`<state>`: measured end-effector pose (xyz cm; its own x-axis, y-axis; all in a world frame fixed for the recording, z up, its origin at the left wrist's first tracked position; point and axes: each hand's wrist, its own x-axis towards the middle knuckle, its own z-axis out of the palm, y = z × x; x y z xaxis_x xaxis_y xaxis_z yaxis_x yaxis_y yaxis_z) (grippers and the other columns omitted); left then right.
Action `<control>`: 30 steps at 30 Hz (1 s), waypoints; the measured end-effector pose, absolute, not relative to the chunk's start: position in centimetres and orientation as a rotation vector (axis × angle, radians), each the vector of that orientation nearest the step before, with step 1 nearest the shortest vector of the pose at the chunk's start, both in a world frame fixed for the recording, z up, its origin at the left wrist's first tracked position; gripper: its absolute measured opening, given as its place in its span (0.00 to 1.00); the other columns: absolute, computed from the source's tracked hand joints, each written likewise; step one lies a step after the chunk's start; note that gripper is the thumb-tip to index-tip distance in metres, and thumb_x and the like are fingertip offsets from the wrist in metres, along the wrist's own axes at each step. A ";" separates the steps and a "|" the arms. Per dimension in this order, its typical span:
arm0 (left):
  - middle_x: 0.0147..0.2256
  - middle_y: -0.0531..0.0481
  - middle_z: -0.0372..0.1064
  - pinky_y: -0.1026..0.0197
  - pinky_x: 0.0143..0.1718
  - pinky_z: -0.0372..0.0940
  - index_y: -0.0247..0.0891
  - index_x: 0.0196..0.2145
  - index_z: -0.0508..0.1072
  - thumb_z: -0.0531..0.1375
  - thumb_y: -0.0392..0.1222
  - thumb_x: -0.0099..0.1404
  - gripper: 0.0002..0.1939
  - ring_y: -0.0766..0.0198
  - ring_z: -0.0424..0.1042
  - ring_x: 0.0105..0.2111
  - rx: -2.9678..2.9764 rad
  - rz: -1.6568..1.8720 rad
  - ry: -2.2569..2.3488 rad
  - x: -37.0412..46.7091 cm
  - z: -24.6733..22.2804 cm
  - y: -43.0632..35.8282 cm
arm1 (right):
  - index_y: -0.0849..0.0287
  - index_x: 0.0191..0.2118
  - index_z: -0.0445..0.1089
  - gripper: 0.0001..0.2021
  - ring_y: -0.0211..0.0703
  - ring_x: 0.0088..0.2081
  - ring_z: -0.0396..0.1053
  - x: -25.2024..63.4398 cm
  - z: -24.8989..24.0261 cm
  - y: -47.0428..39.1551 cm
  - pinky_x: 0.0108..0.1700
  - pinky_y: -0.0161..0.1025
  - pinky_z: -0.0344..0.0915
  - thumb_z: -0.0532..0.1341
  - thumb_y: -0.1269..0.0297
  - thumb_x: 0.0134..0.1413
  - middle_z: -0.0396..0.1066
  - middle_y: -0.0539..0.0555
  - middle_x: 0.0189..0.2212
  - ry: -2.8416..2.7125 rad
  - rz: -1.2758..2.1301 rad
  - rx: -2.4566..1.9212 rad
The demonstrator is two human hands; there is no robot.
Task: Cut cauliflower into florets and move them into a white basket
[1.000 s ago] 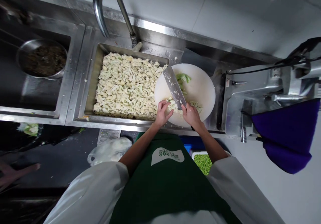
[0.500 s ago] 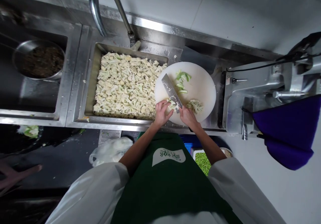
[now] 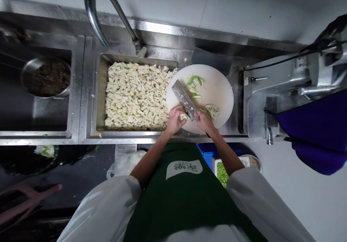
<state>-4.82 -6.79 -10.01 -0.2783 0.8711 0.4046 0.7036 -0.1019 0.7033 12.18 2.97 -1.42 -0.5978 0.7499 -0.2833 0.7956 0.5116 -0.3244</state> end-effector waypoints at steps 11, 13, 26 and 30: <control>0.41 0.42 0.74 0.49 0.49 0.69 0.40 0.41 0.77 0.58 0.60 0.74 0.20 0.50 0.72 0.43 1.789 1.200 1.963 -5.8 -9.1 -4.6 | 0.57 0.43 0.69 0.18 0.49 0.30 0.74 19.6 -0.8 2.7 0.34 0.40 0.65 0.50 0.48 0.70 0.73 0.55 0.24 2.679 -1.187 2.065; 0.41 0.43 0.75 0.51 0.47 0.70 0.40 0.44 0.76 0.57 0.59 0.75 0.19 0.52 0.73 0.42 1.763 1.197 1.936 -5.8 -8.7 -4.0 | 0.55 0.41 0.67 0.18 0.48 0.27 0.72 21.2 -0.6 2.2 0.32 0.39 0.64 0.50 0.46 0.69 0.70 0.52 0.22 2.617 -1.266 2.187; 0.59 0.43 0.72 0.48 0.51 0.73 0.45 0.56 0.76 0.65 0.42 0.65 0.21 0.46 0.72 0.55 2.037 0.804 1.777 -3.0 -7.9 -0.4 | 0.52 0.34 0.62 0.21 0.44 0.22 0.67 25.2 -3.5 -2.0 0.30 0.40 0.63 0.49 0.40 0.68 0.65 0.49 0.18 2.395 -1.380 2.498; 0.47 0.46 0.77 0.54 0.38 0.74 0.44 0.48 0.77 0.66 0.44 0.62 0.15 0.54 0.76 0.39 1.687 1.023 1.736 -4.8 -7.1 -2.0 | 0.52 0.34 0.64 0.22 0.46 0.23 0.67 25.2 -3.8 -2.2 0.29 0.40 0.64 0.49 0.41 0.69 0.64 0.49 0.17 2.381 -1.348 2.523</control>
<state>-4.79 -1.97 -7.13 -0.1000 0.9847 0.1425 0.6020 -0.0541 0.7967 25.15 -2.21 -3.77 0.0073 0.9949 -0.1003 0.5979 -0.0848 -0.7971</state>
